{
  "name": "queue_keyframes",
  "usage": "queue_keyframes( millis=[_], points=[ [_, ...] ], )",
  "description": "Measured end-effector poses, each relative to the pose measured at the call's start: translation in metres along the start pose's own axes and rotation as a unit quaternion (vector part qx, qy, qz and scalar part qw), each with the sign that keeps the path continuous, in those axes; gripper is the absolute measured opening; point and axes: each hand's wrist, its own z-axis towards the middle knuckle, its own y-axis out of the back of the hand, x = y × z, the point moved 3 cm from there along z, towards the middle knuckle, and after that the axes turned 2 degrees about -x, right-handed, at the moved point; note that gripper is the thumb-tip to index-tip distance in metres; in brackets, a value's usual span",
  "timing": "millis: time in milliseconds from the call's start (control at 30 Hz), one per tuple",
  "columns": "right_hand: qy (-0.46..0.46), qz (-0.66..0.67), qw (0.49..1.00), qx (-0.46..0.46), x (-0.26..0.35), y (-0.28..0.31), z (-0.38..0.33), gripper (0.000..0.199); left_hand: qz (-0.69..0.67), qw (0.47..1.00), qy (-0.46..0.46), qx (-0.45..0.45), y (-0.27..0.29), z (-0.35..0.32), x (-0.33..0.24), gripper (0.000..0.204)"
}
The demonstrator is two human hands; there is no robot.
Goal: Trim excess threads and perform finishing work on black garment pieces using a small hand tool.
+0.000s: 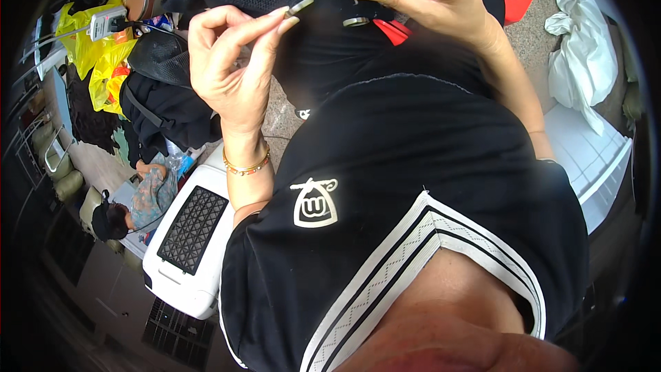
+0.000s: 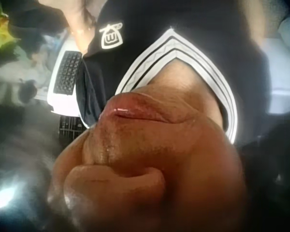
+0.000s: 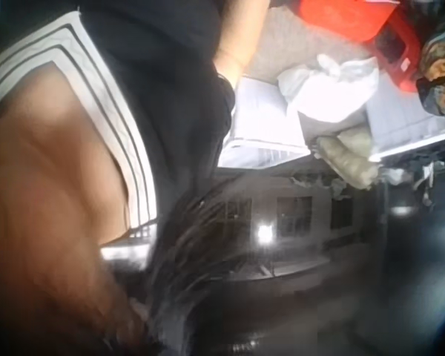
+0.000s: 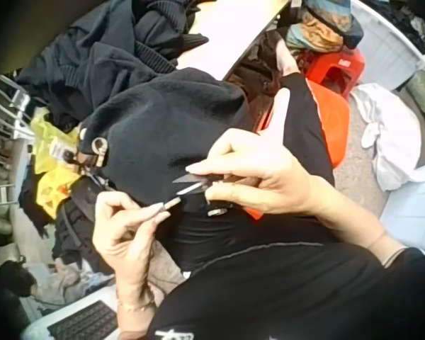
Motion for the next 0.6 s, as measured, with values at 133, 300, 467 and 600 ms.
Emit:
queue_keyframes(
  millis=[133,300,467,600],
  points=[
    [0.009,-0.040,0.999,0.033,0.008,-0.008,0.006,0.036,-0.007,0.999,-0.023,0.037,0.006,0.001,0.001,0.027],
    [0.098,-0.129,0.986,0.035,0.014,-0.007,0.011,0.037,0.030,0.995,-0.072,0.067,0.011,0.005,0.001,0.026],
    [0.127,-0.188,0.972,0.055,0.017,-0.008,0.014,0.038,0.077,0.989,-0.098,0.085,0.014,0.006,0.002,0.026],
    [0.145,-0.178,0.973,0.011,0.024,-0.010,0.016,0.038,0.105,0.981,-0.121,0.113,0.017,0.007,0.002,0.024]
  ],
)
